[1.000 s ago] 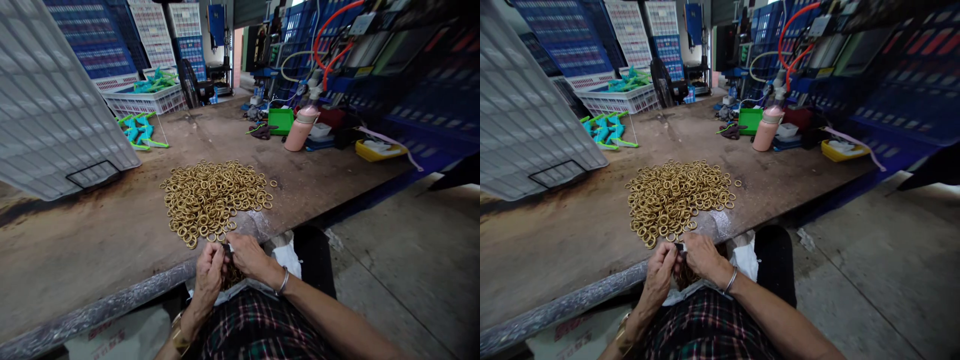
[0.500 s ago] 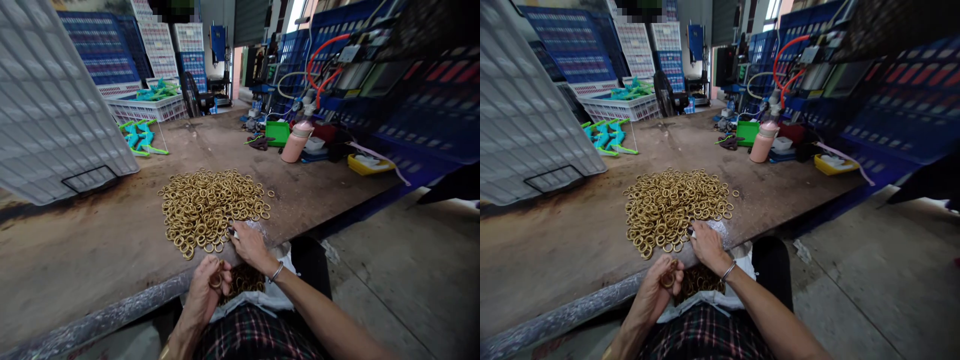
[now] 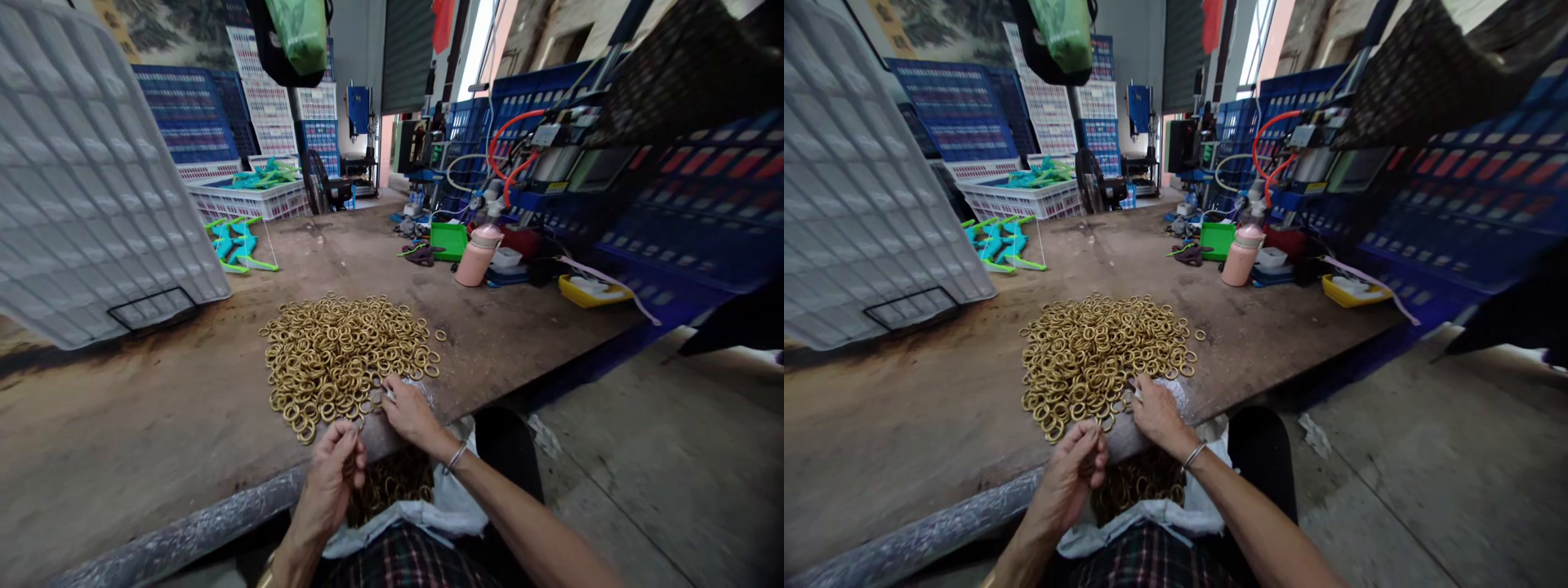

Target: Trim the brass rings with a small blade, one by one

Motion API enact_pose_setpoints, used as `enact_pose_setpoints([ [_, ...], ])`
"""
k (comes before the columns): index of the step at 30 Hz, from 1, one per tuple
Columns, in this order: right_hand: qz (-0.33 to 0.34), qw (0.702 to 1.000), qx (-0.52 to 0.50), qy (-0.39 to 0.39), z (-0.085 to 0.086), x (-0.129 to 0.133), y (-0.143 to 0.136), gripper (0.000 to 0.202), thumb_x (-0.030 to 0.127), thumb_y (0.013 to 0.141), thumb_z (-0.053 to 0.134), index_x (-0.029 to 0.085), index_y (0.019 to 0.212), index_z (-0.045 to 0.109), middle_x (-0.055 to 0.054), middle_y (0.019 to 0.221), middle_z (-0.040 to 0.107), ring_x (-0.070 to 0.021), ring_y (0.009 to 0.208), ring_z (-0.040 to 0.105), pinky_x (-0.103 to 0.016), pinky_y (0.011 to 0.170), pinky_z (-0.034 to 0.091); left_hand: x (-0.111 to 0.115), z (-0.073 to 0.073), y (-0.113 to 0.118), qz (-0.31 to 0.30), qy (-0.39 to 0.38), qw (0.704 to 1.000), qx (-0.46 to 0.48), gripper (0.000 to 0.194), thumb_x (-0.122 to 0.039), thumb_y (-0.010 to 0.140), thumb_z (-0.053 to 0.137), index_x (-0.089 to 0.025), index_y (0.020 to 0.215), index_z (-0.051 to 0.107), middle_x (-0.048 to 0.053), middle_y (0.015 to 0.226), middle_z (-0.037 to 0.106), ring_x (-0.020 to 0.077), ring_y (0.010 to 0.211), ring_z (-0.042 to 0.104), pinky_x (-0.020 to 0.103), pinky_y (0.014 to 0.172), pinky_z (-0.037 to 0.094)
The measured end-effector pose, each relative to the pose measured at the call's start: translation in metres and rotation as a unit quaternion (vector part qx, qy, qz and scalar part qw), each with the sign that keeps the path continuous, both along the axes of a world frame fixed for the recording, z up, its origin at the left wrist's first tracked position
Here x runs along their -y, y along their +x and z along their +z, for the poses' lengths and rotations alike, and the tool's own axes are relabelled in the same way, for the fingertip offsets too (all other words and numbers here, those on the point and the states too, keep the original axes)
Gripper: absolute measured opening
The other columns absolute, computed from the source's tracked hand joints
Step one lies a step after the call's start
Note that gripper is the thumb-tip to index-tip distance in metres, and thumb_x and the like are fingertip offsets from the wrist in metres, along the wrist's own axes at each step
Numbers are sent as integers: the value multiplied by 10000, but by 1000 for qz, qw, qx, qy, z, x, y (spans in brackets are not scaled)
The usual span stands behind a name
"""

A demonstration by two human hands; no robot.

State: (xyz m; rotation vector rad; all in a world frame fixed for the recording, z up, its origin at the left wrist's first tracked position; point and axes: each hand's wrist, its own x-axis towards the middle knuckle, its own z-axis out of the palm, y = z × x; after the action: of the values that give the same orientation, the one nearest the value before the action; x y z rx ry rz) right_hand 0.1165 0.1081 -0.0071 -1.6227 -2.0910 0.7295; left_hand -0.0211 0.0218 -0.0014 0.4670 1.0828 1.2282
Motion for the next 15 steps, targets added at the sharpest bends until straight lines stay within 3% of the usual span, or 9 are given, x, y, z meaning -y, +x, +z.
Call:
enact_pose_setpoints([
  [3, 8, 981, -170, -94, 7, 1, 0, 54, 148, 728, 434, 192, 720, 465, 35, 601, 517, -107, 586, 474, -197, 548, 332, -4, -2, -1, 20, 75, 979, -190, 243, -364, 718, 619, -188, 881, 586, -61, 546, 498, 65, 432, 424, 166, 390, 321],
  [7, 13, 928, -292, -231, 14, 12, -5, 42, 214, 718, 455, 200, 757, 452, 81, 524, 463, -59, 423, 371, -164, 420, 270, -7, -6, -5, 12, 219, 907, -360, 242, -242, 748, 567, -198, 976, 636, 2, 713, 625, 122, 616, 555, 235, 607, 446],
  [11, 24, 870, -350, -346, 18, 22, -8, 111, 254, 698, 465, 217, 800, 442, 107, 513, 414, -31, 330, 232, -166, 339, 163, -7, -6, -8, -23, 278, 876, -394, 236, -198, 772, 523, -215, 968, 653, 51, 923, 682, 172, 829, 615, 291, 782, 454],
  [13, 35, 851, -369, -372, 17, 24, -8, 118, 242, 689, 464, 216, 803, 452, 106, 523, 411, -26, 326, 219, -168, 332, 153, -6, -4, -9, -33, 274, 878, -391, 197, -206, 778, 521, -204, 918, 660, 54, 907, 688, 181, 849, 614, 296, 792, 450],
  [15, 40, 851, -367, -374, 16, 25, -7, 95, 259, 712, 458, 210, 793, 467, 98, 526, 414, -28, 333, 225, -175, 335, 155, -5, -2, -8, -42, 253, 888, -382, 158, -227, 784, 521, -194, 851, 661, 39, 819, 683, 171, 777, 606, 280, 738, 452],
])
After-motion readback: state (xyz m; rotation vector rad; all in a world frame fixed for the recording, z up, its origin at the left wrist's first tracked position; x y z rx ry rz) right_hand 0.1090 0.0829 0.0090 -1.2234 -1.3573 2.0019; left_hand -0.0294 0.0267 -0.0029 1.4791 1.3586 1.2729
